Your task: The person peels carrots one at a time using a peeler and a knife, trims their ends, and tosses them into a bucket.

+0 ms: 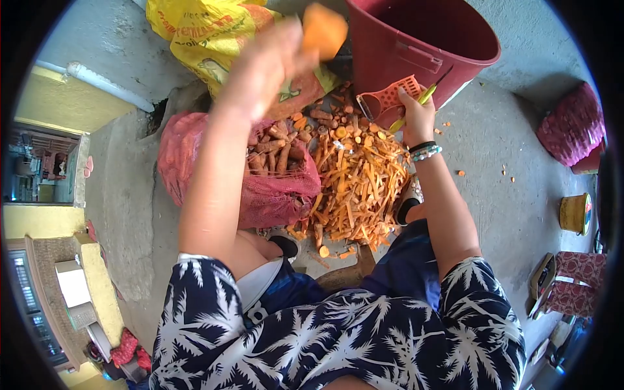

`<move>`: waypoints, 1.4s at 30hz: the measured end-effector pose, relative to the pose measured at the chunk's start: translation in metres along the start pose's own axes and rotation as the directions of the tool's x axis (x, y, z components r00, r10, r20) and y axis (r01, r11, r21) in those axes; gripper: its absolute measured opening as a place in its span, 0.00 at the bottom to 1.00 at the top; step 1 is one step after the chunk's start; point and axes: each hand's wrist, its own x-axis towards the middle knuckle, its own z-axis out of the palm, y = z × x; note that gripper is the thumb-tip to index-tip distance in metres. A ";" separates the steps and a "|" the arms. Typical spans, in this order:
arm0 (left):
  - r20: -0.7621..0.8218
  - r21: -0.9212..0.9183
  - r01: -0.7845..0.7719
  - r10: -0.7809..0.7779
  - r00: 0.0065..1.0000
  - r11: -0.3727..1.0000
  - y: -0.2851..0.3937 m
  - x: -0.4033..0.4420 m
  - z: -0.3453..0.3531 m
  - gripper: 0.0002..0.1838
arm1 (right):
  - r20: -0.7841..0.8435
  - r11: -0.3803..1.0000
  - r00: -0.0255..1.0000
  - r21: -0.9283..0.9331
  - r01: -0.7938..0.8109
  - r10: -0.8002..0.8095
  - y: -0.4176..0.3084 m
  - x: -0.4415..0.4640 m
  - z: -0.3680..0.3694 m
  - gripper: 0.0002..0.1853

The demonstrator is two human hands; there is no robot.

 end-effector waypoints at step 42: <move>-0.299 0.226 0.395 -0.323 0.898 0.890 -0.140 -0.081 -0.079 0.31 | 0.774 0.748 0.622 -0.482 0.456 0.119 0.035 -0.041 0.024 0.14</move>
